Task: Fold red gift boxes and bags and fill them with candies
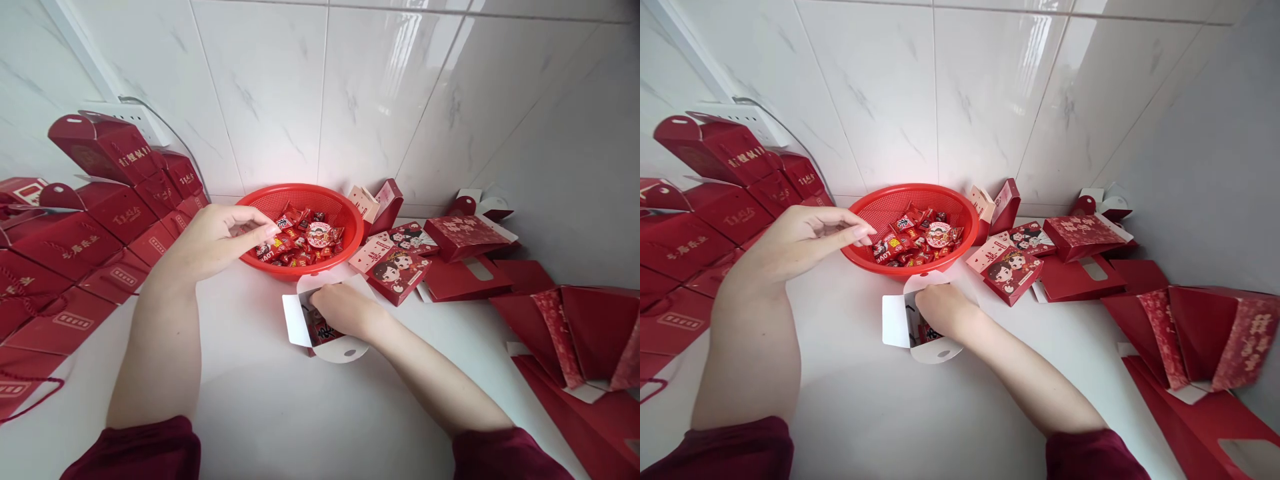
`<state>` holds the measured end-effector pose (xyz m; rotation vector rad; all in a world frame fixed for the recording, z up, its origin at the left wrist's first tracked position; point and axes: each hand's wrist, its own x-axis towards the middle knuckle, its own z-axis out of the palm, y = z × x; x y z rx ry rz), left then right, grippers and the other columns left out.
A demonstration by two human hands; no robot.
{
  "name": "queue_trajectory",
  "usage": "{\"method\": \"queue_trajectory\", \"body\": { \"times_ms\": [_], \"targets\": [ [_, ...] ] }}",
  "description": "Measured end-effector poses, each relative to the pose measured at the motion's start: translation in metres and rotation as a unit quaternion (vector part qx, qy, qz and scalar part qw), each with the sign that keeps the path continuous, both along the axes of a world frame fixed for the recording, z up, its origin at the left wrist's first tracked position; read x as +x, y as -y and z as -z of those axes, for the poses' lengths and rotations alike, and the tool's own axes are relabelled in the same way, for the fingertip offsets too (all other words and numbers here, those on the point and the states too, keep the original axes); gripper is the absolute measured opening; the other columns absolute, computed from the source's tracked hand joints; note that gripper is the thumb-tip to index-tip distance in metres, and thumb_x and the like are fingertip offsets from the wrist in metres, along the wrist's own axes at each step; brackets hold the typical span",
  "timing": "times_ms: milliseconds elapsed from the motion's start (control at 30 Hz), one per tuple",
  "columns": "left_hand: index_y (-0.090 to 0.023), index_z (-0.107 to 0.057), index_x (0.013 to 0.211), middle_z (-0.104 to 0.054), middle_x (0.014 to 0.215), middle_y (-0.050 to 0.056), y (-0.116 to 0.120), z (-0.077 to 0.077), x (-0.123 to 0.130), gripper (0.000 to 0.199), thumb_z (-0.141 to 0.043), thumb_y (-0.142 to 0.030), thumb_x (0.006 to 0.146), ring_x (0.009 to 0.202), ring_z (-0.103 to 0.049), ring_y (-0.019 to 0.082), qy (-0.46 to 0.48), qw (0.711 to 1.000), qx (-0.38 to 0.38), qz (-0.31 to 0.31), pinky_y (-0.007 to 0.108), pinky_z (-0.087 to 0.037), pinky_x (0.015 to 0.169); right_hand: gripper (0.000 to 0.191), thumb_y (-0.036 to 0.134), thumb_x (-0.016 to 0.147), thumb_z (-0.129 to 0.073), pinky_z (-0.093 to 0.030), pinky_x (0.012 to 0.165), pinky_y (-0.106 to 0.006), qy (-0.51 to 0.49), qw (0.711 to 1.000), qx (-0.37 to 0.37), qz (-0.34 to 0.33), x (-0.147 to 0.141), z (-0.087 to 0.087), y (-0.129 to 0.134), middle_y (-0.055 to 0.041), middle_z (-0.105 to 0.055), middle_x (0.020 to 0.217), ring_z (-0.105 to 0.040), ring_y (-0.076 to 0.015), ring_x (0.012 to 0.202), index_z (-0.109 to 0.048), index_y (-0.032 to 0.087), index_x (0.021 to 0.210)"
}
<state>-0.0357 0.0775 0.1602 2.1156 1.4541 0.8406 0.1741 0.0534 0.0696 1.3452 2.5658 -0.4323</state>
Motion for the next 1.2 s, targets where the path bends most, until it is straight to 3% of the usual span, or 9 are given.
{"method": "queue_trajectory", "body": {
  "times_ms": [133, 267, 467, 567, 700, 800, 900, 1067, 1200],
  "targets": [
    [-0.026, -0.076, 0.089, -0.077, 0.089, -0.002, -0.005, -0.001, -0.006, 0.018, -0.065, -0.040, 0.088, 0.090, -0.072, 0.018, 0.008, 1.000, 0.004, -0.007, 0.024, -0.054, 0.079, 0.028, 0.006, 0.089, -0.045, -0.033, 0.052, -0.026, -0.048, 0.999, 0.005, -0.009, 0.013, -0.007, 0.000, -0.0074, -0.072, 0.093, -0.065, -0.0172, 0.070, -0.070, 0.017, 0.093],
    [-0.026, -0.075, 0.090, -0.077, 0.092, -0.001, -0.012, 0.004, -0.007, 0.021, -0.063, -0.043, 0.087, 0.089, -0.070, 0.019, -0.029, 0.999, -0.020, 0.001, 0.027, -0.053, 0.078, 0.031, 0.006, 0.090, -0.044, -0.039, 0.062, -0.025, -0.186, 0.982, 0.030, -0.028, 0.028, -0.020, -0.003, -0.0037, -0.073, 0.089, -0.064, -0.0162, 0.075, -0.070, 0.021, 0.100],
    [-0.027, -0.075, 0.094, -0.074, 0.097, -0.002, -0.003, 0.023, 0.026, 0.022, -0.058, -0.041, 0.090, 0.086, -0.068, 0.017, -0.100, 0.970, -0.111, 0.190, 0.026, -0.051, 0.074, 0.028, 0.016, 0.095, -0.046, -0.046, 0.076, -0.026, -0.330, 0.936, 0.104, 0.056, 0.060, -0.038, -0.013, -0.0002, -0.075, 0.096, -0.067, -0.0158, 0.083, -0.073, 0.023, 0.098],
    [-0.026, -0.073, 0.100, -0.071, 0.111, 0.002, 0.001, 0.034, 0.041, 0.023, -0.056, -0.037, 0.091, 0.095, -0.066, 0.019, -0.122, 0.958, -0.090, 0.244, 0.029, -0.051, 0.081, 0.026, 0.021, 0.096, -0.047, -0.047, 0.082, -0.028, -0.340, 0.922, 0.145, 0.112, 0.070, -0.040, -0.028, -0.0014, -0.075, 0.102, -0.068, -0.0180, 0.092, -0.073, 0.023, 0.098],
    [-0.027, -0.072, 0.102, -0.069, 0.113, 0.003, -0.022, 0.049, 0.035, 0.024, -0.052, -0.035, 0.093, 0.099, -0.065, 0.021, -0.138, 0.975, 0.004, 0.175, 0.032, -0.049, 0.086, 0.035, 0.018, 0.097, -0.037, -0.045, 0.094, -0.031, -0.271, 0.954, 0.081, 0.095, 0.059, -0.035, -0.066, -0.0070, -0.071, 0.117, -0.064, -0.0192, 0.107, -0.069, 0.017, 0.112],
    [-0.026, -0.073, 0.097, -0.071, 0.107, 0.003, -0.054, 0.064, 0.016, 0.024, -0.050, -0.032, 0.092, 0.097, -0.066, 0.022, -0.172, 0.984, 0.041, 0.030, 0.034, -0.049, 0.087, 0.036, 0.009, 0.089, -0.044, -0.046, 0.093, -0.024, -0.206, 0.978, -0.024, 0.015, 0.037, -0.027, -0.101, -0.0035, -0.073, 0.117, -0.065, -0.0168, 0.107, -0.074, 0.018, 0.106],
    [-0.021, -0.073, 0.095, -0.071, 0.110, 0.011, -0.081, 0.079, -0.001, 0.025, -0.050, -0.030, 0.090, 0.105, -0.063, 0.030, -0.196, 0.975, 0.055, -0.086, 0.045, -0.044, 0.096, 0.035, 0.004, 0.078, -0.052, -0.048, 0.083, -0.022, -0.131, 0.983, -0.121, -0.052, 0.014, -0.018, -0.127, -0.0019, -0.077, 0.105, -0.069, -0.0181, 0.097, -0.080, 0.020, 0.092],
    [-0.025, -0.073, 0.090, -0.075, 0.103, 0.006, -0.093, 0.092, -0.011, 0.022, -0.055, -0.037, 0.088, 0.097, -0.067, 0.029, -0.207, 0.972, 0.042, -0.099, 0.051, -0.037, 0.105, 0.040, 0.011, 0.073, -0.065, -0.051, 0.077, -0.021, -0.047, 0.971, -0.208, -0.109, -0.012, -0.007, -0.147, 0.0013, -0.077, 0.107, -0.071, -0.0184, 0.094, -0.078, 0.025, 0.108],
    [-0.027, -0.073, 0.092, -0.076, 0.101, 0.003, -0.092, 0.092, -0.010, 0.021, -0.056, -0.038, 0.088, 0.093, -0.068, 0.026, -0.199, 0.976, 0.044, -0.073, 0.046, -0.038, 0.105, 0.059, 0.008, 0.079, -0.058, -0.044, 0.100, -0.026, -0.052, 0.988, -0.127, -0.073, -0.021, -0.002, -0.163, -0.0038, -0.056, 0.144, -0.056, -0.0230, 0.127, -0.062, 0.025, 0.135]
  ]
}}
